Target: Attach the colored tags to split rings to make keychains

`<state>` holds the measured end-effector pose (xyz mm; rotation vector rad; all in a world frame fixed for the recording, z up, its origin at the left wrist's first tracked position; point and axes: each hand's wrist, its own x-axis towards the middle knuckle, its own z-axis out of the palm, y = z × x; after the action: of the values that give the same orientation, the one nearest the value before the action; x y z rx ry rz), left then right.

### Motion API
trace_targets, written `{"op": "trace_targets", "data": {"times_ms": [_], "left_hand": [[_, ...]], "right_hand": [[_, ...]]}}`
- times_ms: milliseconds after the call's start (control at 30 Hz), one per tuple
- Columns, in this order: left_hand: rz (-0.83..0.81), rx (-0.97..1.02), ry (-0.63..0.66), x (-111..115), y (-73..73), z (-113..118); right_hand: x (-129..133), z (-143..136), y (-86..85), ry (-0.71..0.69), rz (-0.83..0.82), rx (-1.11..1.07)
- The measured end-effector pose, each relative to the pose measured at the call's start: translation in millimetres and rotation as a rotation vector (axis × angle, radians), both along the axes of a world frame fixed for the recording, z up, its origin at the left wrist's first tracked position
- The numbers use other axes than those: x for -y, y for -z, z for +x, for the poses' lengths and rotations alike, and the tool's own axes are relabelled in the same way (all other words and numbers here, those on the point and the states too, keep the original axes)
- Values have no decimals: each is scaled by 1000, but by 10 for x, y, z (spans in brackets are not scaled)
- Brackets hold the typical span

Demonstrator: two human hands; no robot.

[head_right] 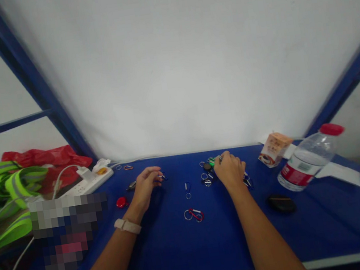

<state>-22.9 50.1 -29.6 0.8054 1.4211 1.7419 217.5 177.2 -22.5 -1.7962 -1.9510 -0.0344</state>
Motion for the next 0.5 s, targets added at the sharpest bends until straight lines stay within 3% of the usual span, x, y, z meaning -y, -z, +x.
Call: {"op": "trace_targets", "data": {"times_ms": [133,233,500], "left_hand": [[31,5,-64,-21,32,-35],[111,45,-211,-29,44,-103],[184,86,-499,-1,-33,-209]], "right_hand": [[7,-12,8,6,79,-29],[3,-38,23,-43,156,-93],[102,-243,124,-361,222,-180]]}}
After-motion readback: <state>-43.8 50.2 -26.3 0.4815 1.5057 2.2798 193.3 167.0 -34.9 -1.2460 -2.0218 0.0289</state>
